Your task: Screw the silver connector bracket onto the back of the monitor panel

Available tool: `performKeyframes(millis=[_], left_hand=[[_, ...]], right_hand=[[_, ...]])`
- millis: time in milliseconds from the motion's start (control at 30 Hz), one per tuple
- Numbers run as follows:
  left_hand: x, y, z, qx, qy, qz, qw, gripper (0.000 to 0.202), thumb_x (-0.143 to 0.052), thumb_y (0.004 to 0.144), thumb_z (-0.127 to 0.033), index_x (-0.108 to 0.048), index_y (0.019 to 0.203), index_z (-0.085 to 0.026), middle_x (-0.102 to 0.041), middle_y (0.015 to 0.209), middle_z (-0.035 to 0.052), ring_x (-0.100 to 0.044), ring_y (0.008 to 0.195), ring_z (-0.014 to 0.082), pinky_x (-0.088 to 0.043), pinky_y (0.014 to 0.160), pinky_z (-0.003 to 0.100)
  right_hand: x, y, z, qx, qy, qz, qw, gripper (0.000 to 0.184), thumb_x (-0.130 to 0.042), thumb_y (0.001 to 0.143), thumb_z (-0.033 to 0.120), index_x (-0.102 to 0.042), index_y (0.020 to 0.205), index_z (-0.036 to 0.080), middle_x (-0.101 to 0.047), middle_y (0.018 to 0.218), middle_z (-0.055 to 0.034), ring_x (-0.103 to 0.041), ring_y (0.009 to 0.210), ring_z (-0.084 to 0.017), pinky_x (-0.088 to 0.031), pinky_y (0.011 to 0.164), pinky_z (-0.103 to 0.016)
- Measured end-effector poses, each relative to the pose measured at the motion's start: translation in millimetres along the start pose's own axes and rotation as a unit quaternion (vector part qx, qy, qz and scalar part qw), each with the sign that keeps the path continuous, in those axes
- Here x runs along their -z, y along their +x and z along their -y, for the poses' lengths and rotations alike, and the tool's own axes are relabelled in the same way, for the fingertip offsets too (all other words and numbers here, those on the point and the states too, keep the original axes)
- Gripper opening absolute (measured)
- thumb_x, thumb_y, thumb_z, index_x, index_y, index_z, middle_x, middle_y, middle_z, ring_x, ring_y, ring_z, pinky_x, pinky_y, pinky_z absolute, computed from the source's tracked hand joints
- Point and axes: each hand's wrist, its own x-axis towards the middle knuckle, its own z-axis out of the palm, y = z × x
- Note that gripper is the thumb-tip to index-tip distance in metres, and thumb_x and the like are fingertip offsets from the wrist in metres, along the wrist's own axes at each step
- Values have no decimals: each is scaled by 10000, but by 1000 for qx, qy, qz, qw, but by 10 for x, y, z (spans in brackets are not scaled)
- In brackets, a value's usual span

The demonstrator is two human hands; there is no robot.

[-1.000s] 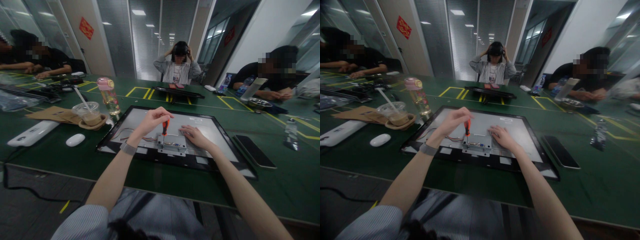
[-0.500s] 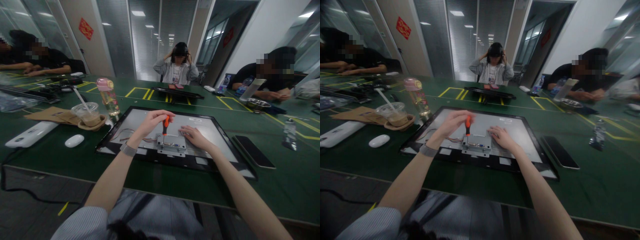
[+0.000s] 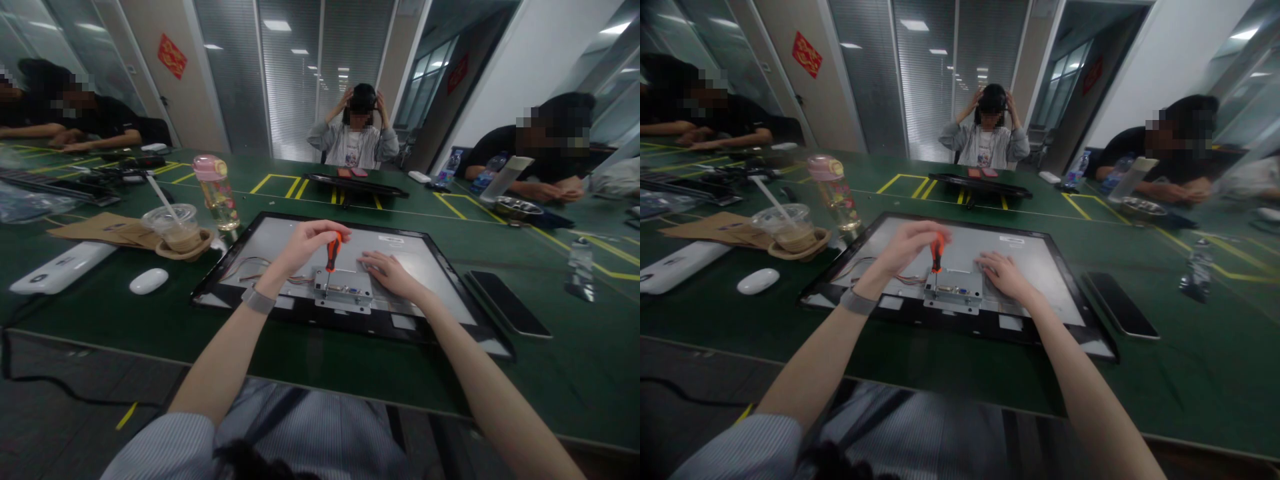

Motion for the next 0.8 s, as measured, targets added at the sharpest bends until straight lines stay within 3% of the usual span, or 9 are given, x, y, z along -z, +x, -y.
performKeyframes(millis=[167, 333, 567, 800], left_hand=[[-18, -4, -28, -41, 49, -8, 998, 178, -752, 833, -359, -789, 847, -186, -688, 931, 50, -627, 805, 133, -514, 761, 280], [2, -9, -22, 0, 24, -2, 1000, 222, -718, 850, -350, -787, 966, -174, -727, 876, 54, -626, 756, 134, -508, 726, 274], [46, -4, -39, 15, -20, 28, 999, 214, -674, 839, -311, -790, 931, -157, -776, 905, 96, -702, 861, 194, -548, 809, 330], [76, -19, -73, -12, 44, 22, 999, 169, -712, 841, -312, -785, 907, -174, -727, 864, 58, -652, 793, 153, -521, 759, 297]], right_hand=[[16, -8, 19, -8, 2, 4, 1000, 447, -410, 1032, 300, -592, 1437, 347, -507, 1578, -61, -404, 1477, -361, -316, 1141, -702], [14, -4, 24, -9, -1, 6, 1000, 453, -402, 1030, 286, -596, 1437, 331, -501, 1580, -73, -407, 1476, -365, -320, 1136, -711], [3, 8, -1, -3, 3, 5, 1000, 452, -428, 1020, 287, -596, 1432, 365, -523, 1565, -48, -420, 1469, -356, -328, 1136, -712], [15, -1, 20, -13, 3, 5, 1000, 439, -417, 1027, 291, -608, 1418, 345, -515, 1571, -55, -412, 1474, -359, -324, 1140, -706]])
